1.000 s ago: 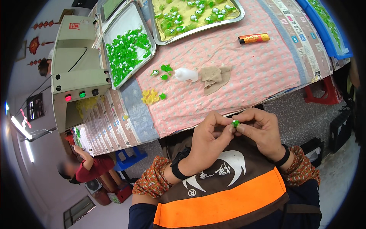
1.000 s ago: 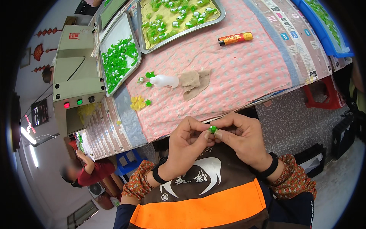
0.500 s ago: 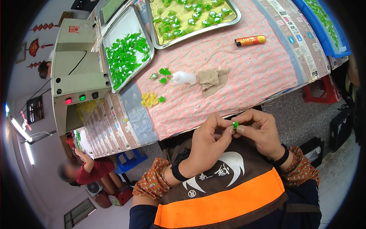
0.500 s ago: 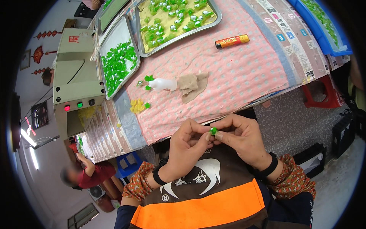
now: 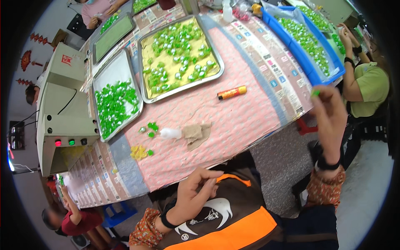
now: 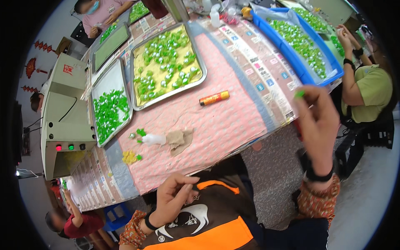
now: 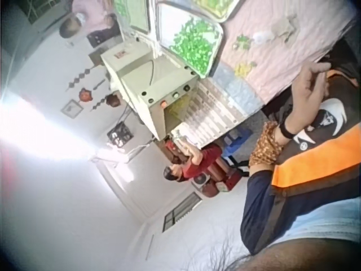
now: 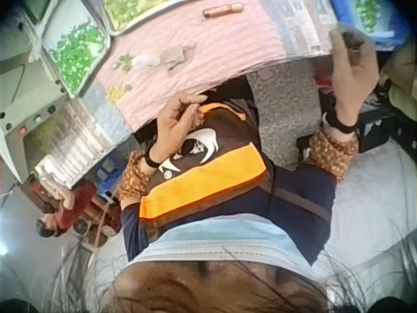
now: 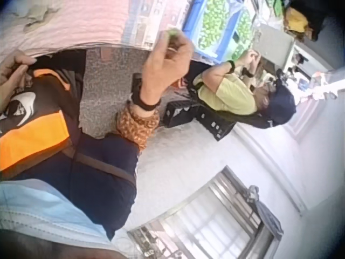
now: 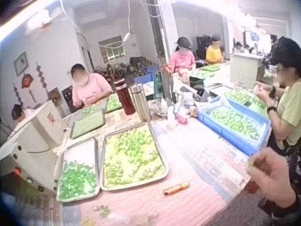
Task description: Apply adhesive to small plastic components and assemble them.
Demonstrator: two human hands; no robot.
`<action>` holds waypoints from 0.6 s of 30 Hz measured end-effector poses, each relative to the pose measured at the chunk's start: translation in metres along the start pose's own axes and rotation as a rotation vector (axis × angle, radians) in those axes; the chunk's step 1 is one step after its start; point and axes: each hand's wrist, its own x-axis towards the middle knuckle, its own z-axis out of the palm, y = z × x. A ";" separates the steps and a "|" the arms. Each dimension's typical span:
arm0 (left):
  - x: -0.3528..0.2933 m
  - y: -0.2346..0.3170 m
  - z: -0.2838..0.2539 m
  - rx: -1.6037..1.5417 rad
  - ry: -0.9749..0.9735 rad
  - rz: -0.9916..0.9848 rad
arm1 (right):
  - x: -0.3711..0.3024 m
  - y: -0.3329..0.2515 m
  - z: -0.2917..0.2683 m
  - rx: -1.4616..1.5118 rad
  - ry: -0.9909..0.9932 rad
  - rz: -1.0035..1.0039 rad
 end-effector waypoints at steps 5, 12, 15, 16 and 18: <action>-0.016 0.018 -0.014 0.161 0.039 0.239 | 0.113 0.083 -0.078 -0.790 0.102 -0.321; -0.046 0.058 -0.052 0.118 -0.005 0.885 | 0.169 0.156 -0.097 -0.867 -0.089 -0.040; -0.076 0.089 -0.058 0.013 -0.092 1.130 | 0.166 0.143 -0.082 -0.769 -0.043 0.015; -0.106 0.119 -0.060 -0.035 -0.087 0.750 | 0.158 0.118 -0.070 -0.791 -0.040 0.049; -0.110 0.116 -0.040 -0.018 0.128 1.182 | 0.143 0.079 -0.053 -0.806 -0.035 0.140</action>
